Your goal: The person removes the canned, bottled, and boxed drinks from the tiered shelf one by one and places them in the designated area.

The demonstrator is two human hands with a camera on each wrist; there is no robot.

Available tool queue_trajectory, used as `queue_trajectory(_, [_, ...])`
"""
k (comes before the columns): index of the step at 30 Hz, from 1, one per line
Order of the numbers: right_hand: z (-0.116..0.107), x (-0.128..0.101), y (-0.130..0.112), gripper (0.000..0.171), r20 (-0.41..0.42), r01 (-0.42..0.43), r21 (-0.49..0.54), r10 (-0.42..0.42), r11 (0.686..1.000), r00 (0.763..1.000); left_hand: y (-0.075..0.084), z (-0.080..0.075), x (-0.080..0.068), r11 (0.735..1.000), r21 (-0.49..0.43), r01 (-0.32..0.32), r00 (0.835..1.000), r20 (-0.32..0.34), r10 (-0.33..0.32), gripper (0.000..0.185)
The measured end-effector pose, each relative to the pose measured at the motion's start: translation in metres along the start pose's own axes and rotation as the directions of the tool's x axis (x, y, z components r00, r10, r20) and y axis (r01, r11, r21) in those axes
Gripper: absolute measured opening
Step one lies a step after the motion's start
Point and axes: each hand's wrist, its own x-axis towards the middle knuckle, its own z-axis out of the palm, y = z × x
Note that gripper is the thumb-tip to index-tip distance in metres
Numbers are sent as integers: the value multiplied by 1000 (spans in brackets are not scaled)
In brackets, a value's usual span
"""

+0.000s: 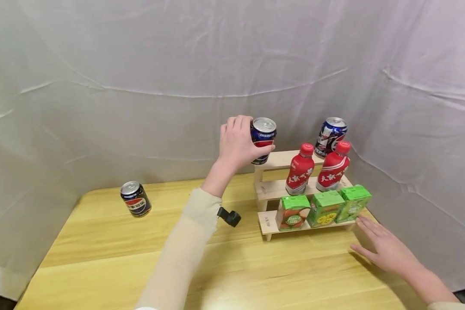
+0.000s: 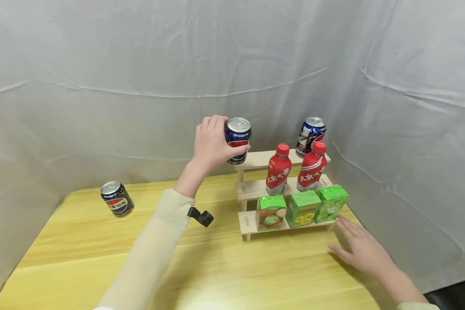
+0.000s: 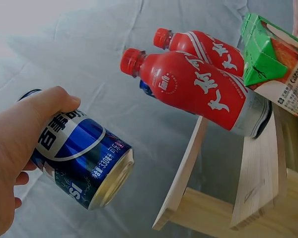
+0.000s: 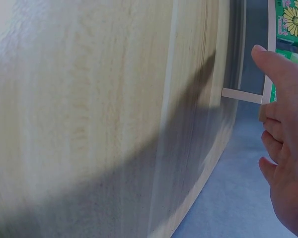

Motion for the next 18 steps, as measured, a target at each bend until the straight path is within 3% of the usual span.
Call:
queue_trajectory(9, [0, 0, 2, 82, 3, -2, 1, 2, 1000, 1000, -15, -13, -20, 1000, -4, 0, 1000, -23, 0, 84])
queue_trajectory(18, [3, -1, 1, 82, 1, 4, 3, -4, 1000, 1000, -42, -23, -43, 999, -16, 31, 999, -35, -32, 84])
